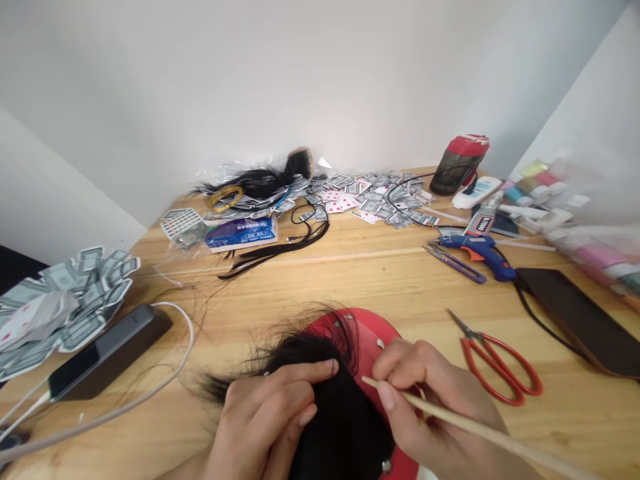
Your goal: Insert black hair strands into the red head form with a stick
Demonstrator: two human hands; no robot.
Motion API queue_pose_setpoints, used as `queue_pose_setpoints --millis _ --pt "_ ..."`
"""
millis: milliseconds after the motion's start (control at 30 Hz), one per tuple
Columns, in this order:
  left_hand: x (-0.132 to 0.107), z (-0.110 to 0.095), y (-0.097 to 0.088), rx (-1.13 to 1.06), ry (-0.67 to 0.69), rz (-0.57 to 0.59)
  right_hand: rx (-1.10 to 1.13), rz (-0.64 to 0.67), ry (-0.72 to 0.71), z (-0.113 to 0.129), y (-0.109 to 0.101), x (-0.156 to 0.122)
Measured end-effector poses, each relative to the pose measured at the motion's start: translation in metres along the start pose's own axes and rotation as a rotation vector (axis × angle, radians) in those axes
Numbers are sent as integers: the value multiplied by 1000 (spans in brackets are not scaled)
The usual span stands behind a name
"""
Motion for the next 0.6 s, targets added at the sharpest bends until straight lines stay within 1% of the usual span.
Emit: queue_pose_setpoints --millis 100,233,333,567,600 --pt "-1 -1 -1 10 -2 -11 -23 -24 -31 3 -1 0" --pt "-1 -1 -1 11 -16 -6 -45 -27 14 4 -2 0" --pt "1 1 0 -8 -27 3 -44 -23 19 4 -2 1" --pt "1 1 -1 -3 -32 6 9 -24 -43 1 -1 -1" --pt "1 0 -1 -1 -28 5 6 -22 -33 1 -1 -1"
Point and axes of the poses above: each hand's wrist, its own x-axis towards the middle knuckle, its own y-axis out of the palm, z = x × y, the point moved 9 cm from there along x, towards the middle knuckle, and after that the axes turned 9 degrees about z, right-handed, at the moved point
